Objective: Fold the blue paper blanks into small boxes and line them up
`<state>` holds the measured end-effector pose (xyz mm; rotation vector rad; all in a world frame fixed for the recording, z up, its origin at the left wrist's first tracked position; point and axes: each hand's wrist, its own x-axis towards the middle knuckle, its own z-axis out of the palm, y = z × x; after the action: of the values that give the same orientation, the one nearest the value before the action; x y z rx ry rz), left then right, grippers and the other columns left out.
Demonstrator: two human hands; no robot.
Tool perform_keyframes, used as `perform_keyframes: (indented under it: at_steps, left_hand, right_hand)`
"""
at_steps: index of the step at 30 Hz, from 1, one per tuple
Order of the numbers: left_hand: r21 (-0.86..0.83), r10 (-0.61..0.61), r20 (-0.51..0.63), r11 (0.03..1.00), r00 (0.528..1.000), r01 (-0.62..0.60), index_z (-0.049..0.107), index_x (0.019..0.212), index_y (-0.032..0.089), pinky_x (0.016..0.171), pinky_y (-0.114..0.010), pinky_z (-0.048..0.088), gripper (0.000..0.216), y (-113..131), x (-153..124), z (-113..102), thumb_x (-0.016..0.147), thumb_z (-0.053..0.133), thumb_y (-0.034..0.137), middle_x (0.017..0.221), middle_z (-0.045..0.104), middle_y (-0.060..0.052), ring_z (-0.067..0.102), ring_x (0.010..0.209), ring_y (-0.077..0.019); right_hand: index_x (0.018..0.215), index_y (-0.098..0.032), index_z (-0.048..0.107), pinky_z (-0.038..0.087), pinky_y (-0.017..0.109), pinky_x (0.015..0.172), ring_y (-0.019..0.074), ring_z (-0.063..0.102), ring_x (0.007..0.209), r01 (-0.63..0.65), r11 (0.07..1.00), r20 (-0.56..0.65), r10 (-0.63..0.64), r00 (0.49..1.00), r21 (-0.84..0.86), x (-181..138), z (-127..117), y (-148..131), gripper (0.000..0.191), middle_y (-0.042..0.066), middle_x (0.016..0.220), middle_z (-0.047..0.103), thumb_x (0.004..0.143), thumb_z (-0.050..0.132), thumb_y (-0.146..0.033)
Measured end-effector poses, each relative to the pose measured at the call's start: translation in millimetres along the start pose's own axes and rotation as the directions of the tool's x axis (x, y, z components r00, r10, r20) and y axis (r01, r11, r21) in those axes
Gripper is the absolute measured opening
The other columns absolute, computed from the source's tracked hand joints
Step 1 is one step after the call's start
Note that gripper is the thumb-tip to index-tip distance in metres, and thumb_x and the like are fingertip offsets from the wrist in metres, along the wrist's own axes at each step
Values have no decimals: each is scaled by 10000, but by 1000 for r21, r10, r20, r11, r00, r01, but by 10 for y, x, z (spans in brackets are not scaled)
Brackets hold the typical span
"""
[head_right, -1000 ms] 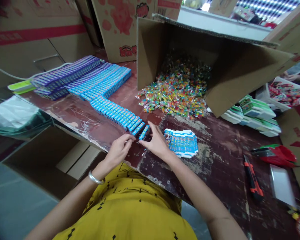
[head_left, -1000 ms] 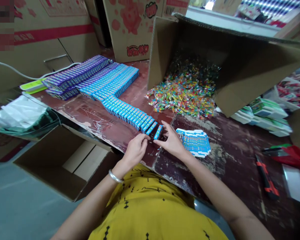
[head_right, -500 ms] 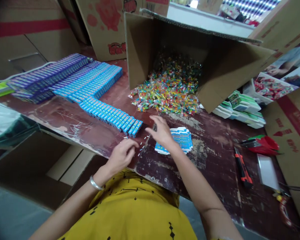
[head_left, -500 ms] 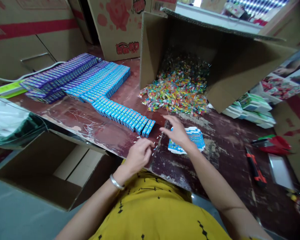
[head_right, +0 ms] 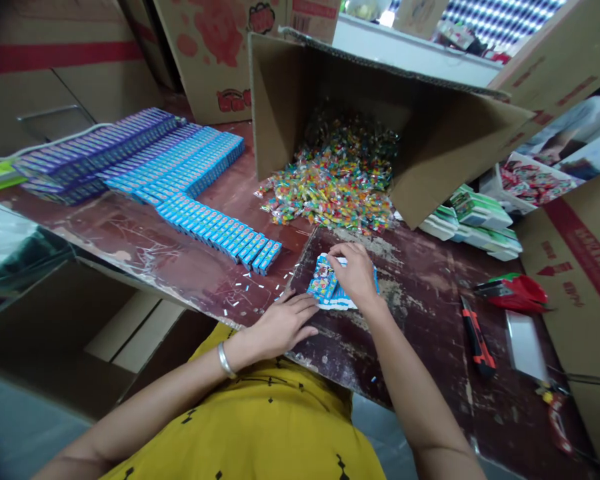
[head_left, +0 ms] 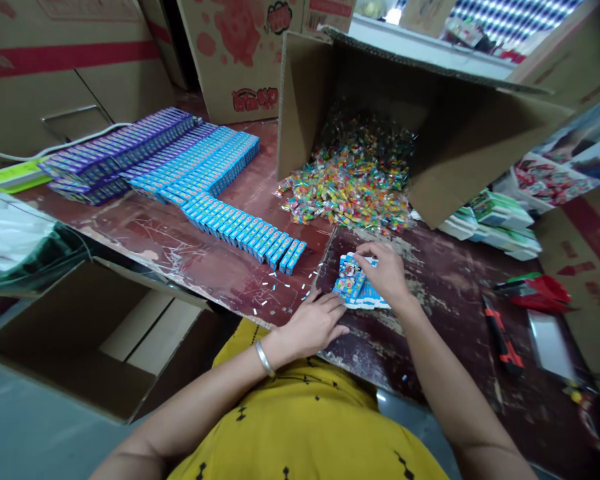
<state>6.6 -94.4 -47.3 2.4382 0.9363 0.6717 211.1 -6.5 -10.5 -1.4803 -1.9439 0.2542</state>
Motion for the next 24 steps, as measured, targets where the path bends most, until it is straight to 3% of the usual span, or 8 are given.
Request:
perform_keyframes:
  at_steps: [5, 8, 12, 15, 18, 20, 23, 24]
  left_hand:
    - [-160, -200, -308, 975, 930, 157, 433, 1360, 180, 1082, -469, 389, 591, 82, 88, -138, 860, 599, 448, 1352, 526, -166, 485, 1277, -298]
    - [-239, -279, -334, 949, 900, 206, 360, 1425, 151, 1112, -488, 358, 732, 118, 148, -211, 821, 657, 437, 1413, 469, -192, 434, 1328, -317]
    - [-583, -407, -231, 785, 884, 209, 422, 1398, 180, 1126, -467, 350, 657, 86, 173, -319, 816, 683, 334, 1408, 502, -148, 470, 1309, -280]
    - [-898, -411, -24, 409, 911, 160, 487, 1347, 190, 1080, -443, 410, 628, 16, 150, -419, 783, 728, 323, 1363, 558, -134, 538, 1252, -270]
    - [-976, -361, 103, 141, 927, 163, 564, 1286, 183, 1046, -411, 435, 592, -28, 90, -495, 747, 767, 318, 1290, 615, -128, 575, 1205, -269]
    - [-975, -321, 160, 99, 934, 201, 602, 1254, 193, 1016, -398, 452, 595, -25, 40, -524, 708, 798, 328, 1239, 645, -111, 602, 1154, -265]
    - [-955, -289, 214, 139, 933, 262, 647, 1198, 186, 899, -348, 501, 524, 0, -17, -537, 721, 784, 350, 1101, 696, -86, 651, 1003, -231]
    - [-952, -309, 213, 147, 927, 268, 664, 1168, 173, 852, -325, 508, 469, 5, -25, -533, 748, 760, 359, 1044, 708, -81, 659, 945, -214]
  right_hand:
    - [763, -202, 586, 420, 262, 480, 138, 520, 512, -292, 865, 96, 278, 956, 408, -53, -139, -375, 245, -15, 618, 584, 805, 658, -433]
    - [772, -211, 564, 387, 237, 385, 115, 464, 440, -367, 747, 171, 330, 928, 554, -113, -127, -556, 281, -31, 591, 546, 785, 681, -466]
    - [946, -211, 636, 423, 246, 418, 124, 511, 477, -329, 705, 202, 261, 944, 628, -264, -93, -693, 290, -15, 634, 570, 879, 570, -486]
    - [1235, -240, 585, 450, 253, 491, 126, 546, 537, -269, 740, 312, 84, 946, 617, -400, -87, -728, 394, -19, 689, 583, 921, 517, -467]
    - [1284, -252, 514, 465, 251, 541, 121, 566, 554, -232, 782, 407, -31, 913, 579, -448, -137, -731, 437, -38, 694, 595, 889, 595, -423]
    - [1135, -237, 550, 461, 243, 529, 120, 576, 535, -242, 794, 476, -68, 877, 558, -403, -214, -729, 331, -44, 668, 607, 863, 638, -406]
    - [872, -211, 568, 450, 237, 486, 122, 582, 498, -306, 797, 633, -120, 764, 520, -291, -331, -734, 231, -24, 653, 635, 836, 668, -416]
    - [839, -208, 569, 447, 237, 476, 124, 578, 489, -323, 792, 634, -102, 767, 518, -264, -349, -738, 237, -19, 647, 640, 830, 673, -421]
